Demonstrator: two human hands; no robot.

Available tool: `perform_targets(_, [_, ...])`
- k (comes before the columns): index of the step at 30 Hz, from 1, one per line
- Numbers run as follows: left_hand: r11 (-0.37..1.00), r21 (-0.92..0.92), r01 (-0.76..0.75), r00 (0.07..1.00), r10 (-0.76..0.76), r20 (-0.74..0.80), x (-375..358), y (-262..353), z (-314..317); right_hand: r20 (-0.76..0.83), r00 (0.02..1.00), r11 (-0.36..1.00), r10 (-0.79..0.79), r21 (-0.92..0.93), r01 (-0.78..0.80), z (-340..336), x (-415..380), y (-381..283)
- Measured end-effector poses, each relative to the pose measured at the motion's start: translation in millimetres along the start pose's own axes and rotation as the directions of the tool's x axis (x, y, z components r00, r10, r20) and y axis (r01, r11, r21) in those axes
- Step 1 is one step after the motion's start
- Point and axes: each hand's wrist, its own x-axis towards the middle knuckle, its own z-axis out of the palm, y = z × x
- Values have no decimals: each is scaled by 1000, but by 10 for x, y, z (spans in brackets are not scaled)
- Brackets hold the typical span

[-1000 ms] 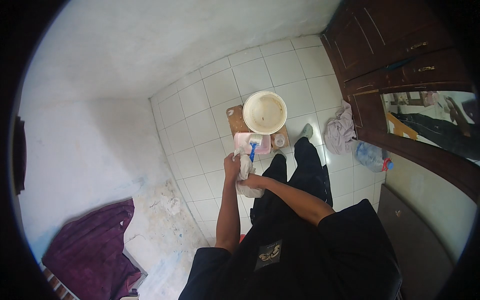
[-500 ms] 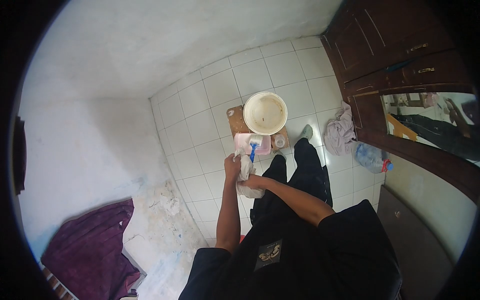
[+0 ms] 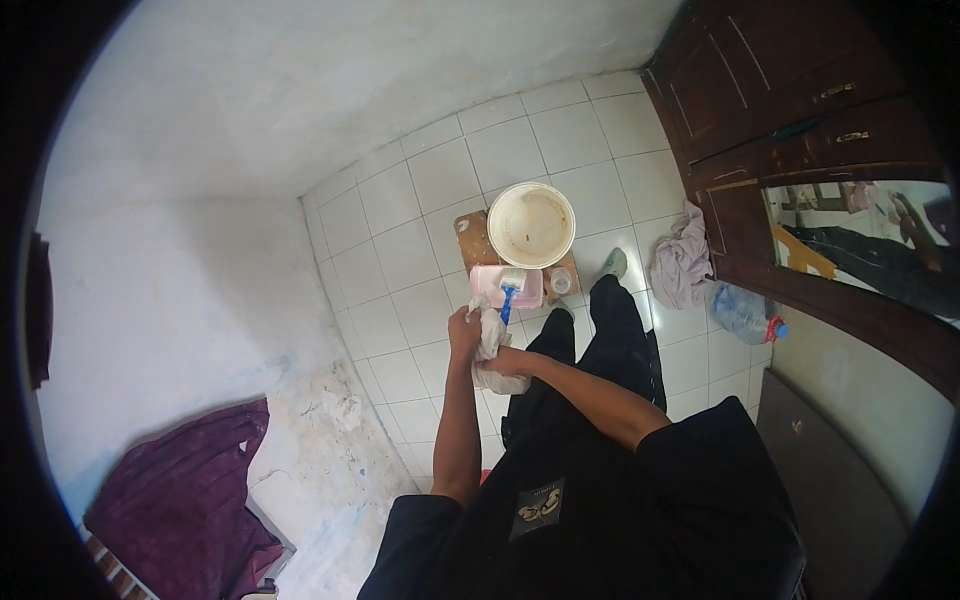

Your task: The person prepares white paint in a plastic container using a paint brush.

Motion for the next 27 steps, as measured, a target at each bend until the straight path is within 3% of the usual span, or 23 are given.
perform_targets(18, [1000,16,-4,1000,4,-13,-75,-16,13,23,998,998,-58,-34,58,11,21,128])
perform_targets(27, [1000,-3,-7,1000,7,-25,-119,-47,34,-22,1000,997,19,-80,-20,41,-141,-19])
